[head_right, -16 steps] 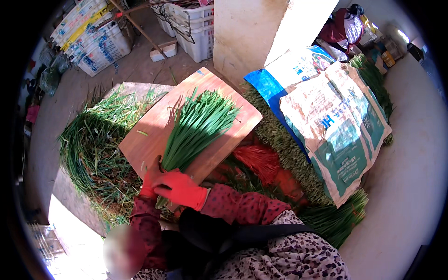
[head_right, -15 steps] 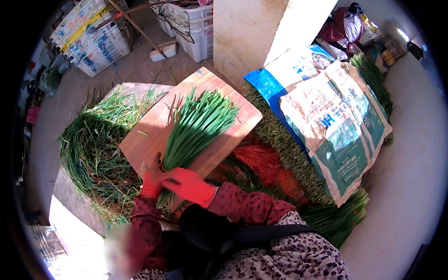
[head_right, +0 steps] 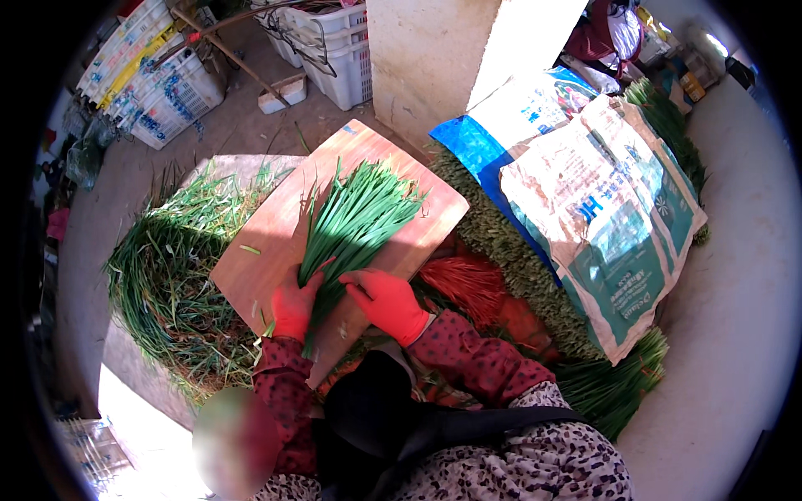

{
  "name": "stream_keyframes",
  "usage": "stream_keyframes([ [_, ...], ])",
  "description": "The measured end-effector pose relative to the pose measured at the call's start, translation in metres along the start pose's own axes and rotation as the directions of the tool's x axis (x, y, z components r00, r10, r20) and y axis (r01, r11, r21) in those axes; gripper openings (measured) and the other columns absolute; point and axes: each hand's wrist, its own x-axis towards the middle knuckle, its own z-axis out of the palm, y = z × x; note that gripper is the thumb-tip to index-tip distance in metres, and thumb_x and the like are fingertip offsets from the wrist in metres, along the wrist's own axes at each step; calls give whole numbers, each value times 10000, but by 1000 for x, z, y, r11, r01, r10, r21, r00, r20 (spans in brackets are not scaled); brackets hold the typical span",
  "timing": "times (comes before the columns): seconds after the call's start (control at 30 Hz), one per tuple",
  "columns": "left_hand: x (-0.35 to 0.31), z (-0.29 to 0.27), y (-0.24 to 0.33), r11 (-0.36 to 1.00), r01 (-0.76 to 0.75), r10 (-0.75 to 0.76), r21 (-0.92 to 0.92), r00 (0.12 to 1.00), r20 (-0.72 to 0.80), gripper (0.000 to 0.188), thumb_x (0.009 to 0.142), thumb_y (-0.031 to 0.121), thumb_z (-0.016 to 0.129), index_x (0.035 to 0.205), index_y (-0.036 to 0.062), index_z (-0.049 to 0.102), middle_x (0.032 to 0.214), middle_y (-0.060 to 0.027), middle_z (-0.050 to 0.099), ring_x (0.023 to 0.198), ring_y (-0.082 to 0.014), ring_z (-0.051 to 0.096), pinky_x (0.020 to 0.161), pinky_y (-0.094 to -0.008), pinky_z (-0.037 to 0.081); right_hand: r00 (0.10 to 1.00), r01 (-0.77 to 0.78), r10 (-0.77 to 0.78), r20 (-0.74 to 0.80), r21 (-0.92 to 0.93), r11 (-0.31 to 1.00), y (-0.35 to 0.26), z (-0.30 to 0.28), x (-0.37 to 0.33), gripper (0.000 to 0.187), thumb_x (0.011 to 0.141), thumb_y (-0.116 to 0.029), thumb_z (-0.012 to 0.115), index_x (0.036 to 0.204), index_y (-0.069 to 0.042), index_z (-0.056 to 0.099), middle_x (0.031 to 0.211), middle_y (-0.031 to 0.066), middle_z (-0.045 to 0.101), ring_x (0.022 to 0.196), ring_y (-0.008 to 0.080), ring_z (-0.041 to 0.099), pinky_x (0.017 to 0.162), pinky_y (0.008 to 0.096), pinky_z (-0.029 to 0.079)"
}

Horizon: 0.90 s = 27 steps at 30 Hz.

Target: The person sorts through green stalks on the ground, gathers them into a bundle, and then secures the bundle with a red tie.

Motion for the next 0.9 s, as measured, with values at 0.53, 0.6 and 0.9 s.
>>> stream_keyframes([
  [0.53, 8, 2, -11, 991, 79, -84, -111, 996, -43, 373, 812, 371, 613, 984, 40, 620, 838, -253, 628, 829, -435, 606, 685, -489, 458, 987, 134, -151, -58, -231, 964, 58, -24, 58, 171, 860, -259, 563, 935, -134, 654, 790, 78, 639, 740, 286, 631, 657, 384, 500],
  [0.6, 10, 0, -14, 994, 85, -88, -67, 995, -43, 395, 805, 389, 620, 1008, 51, 609, 860, -245, 634, 834, -431, 610, 685, -489, 464, 983, 182, -183, 24, -290, 940, 53, -21, 64, 181, 854, -230, 549, 987, -142, 633, 869, 77, 648, 759, 289, 634, 638, 387, 507],
  [0.9, 27, 6, 12, 999, -32, 31, -26, 998, -60, 504, 761, 430, 669, 1134, 107, 569, 927, -201, 654, 852, -396, 627, 704, -473, 492, 956, 215, -144, 255, -279, 936, 30, 29, 67, 433, 808, -122, 499, 1238, -168, 512, 1119, 72, 607, 829, 308, 633, 650, 397, 519],
])
